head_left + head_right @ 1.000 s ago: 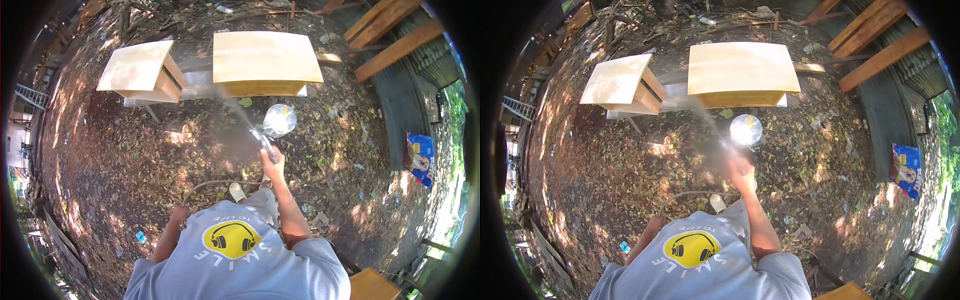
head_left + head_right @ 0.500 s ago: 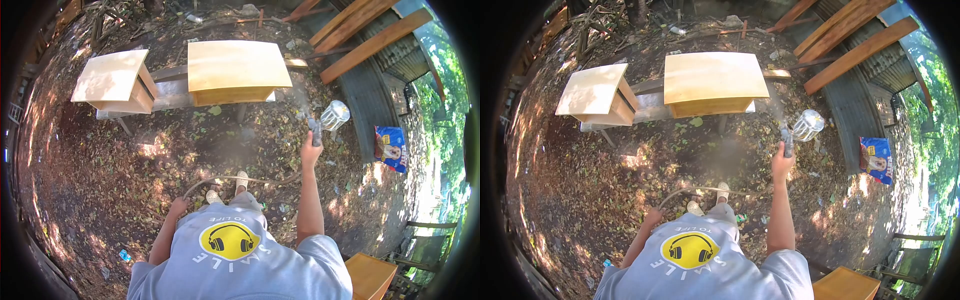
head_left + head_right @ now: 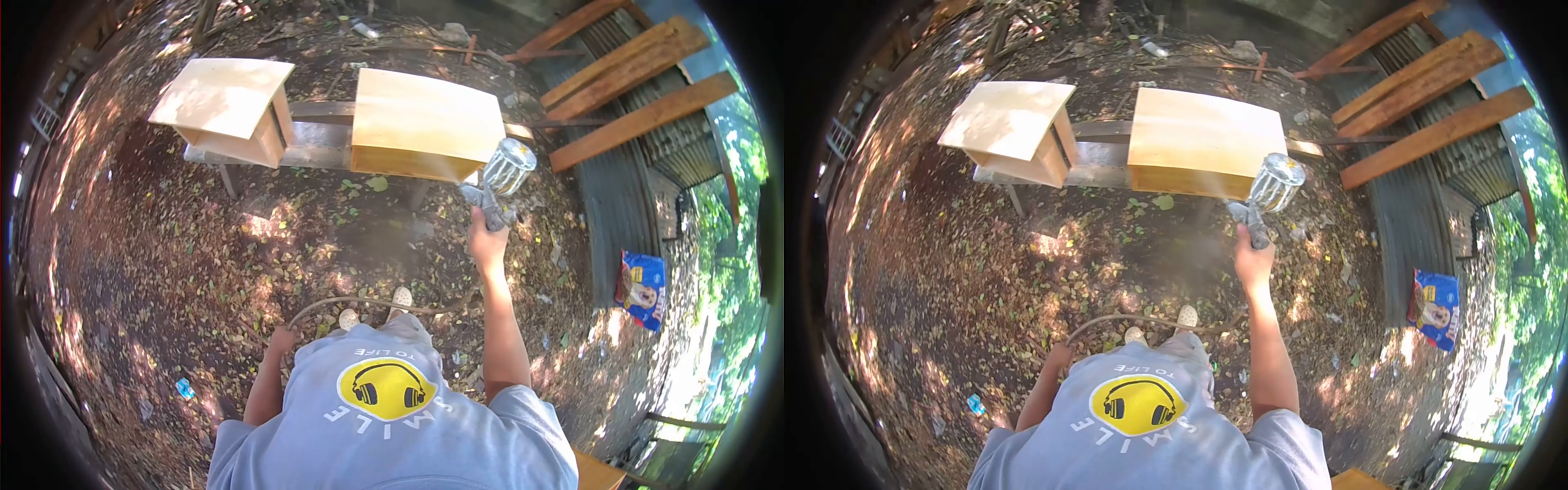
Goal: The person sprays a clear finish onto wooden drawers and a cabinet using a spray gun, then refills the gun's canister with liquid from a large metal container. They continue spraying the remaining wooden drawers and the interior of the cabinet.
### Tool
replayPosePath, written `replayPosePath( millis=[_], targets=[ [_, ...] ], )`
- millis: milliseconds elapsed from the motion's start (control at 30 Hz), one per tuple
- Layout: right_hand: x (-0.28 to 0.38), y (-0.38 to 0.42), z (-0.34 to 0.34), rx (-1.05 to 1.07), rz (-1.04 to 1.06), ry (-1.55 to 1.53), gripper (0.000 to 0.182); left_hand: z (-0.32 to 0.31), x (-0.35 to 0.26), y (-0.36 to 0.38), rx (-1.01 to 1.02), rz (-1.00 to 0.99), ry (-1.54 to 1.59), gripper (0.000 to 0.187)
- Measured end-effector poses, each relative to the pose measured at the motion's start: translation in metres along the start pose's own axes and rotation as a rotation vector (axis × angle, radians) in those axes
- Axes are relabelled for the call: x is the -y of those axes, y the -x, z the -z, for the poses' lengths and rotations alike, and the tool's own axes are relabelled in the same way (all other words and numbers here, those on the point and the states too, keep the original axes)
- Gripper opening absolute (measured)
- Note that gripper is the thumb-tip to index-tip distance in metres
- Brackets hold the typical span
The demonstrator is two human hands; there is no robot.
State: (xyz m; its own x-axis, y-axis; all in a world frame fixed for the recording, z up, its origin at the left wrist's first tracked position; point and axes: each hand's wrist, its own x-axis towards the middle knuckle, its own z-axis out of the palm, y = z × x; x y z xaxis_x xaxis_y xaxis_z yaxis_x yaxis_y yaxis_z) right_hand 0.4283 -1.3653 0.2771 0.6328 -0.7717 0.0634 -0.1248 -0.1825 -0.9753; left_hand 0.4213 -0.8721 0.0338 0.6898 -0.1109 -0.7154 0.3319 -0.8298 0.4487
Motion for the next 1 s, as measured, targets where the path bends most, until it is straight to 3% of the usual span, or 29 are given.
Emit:
replayPosePath(
  millis=[167, 267, 400, 433, 633, 800, 833, 933, 1000],
  targets=[
    [0.029, -0.005, -0.043, 0.23, -0.165, -0.031, 0.024, -0.021, 0.069, -0.029, -0.048, 0.162, -0.028, 0.042],
    [0.034, -0.022, -0.053, 0.319, -0.087, -0.047, 0.022, -0.024, 0.067, -0.024, -0.09, 0.145, 0.029, 0.042],
    [0.027, -0.053, -0.038, 0.181, 0.016, 0.076, 0.023, -0.022, 0.03, -0.017, -0.008, 0.034, 0.013, 0.039],
    [0.021, -0.062, -0.03, 0.138, 0.172, 0.095, 0.023, -0.026, 0.023, -0.018, -0.042, -0.037, -0.012, 0.038],
    [0.001, -0.105, 0.048, -0.095, 0.101, 0.305, 0.024, -0.015, -0.053, -0.009, 0.025, -0.139, -0.009, 0.038],
    [-0.002, -0.128, 0.103, -0.299, 0.254, 0.489, 0.032, -0.006, -0.086, -0.016, 0.12, -0.251, -0.027, 0.039],
    [0.027, -0.117, 0.101, -0.325, 0.024, 0.62, 0.035, -0.006, -0.089, -0.016, 0.123, -0.275, -0.035, 0.041],
    [0.033, -0.118, 0.101, -0.386, 0.032, 0.66, 0.034, -0.011, -0.098, -0.015, 0.089, -0.316, 0.013, 0.042],
    [0.035, -0.117, 0.094, -0.269, 0.203, 0.489, 0.03, -0.015, -0.098, -0.015, 0.061, -0.302, 0.04, 0.04]
  ],
)
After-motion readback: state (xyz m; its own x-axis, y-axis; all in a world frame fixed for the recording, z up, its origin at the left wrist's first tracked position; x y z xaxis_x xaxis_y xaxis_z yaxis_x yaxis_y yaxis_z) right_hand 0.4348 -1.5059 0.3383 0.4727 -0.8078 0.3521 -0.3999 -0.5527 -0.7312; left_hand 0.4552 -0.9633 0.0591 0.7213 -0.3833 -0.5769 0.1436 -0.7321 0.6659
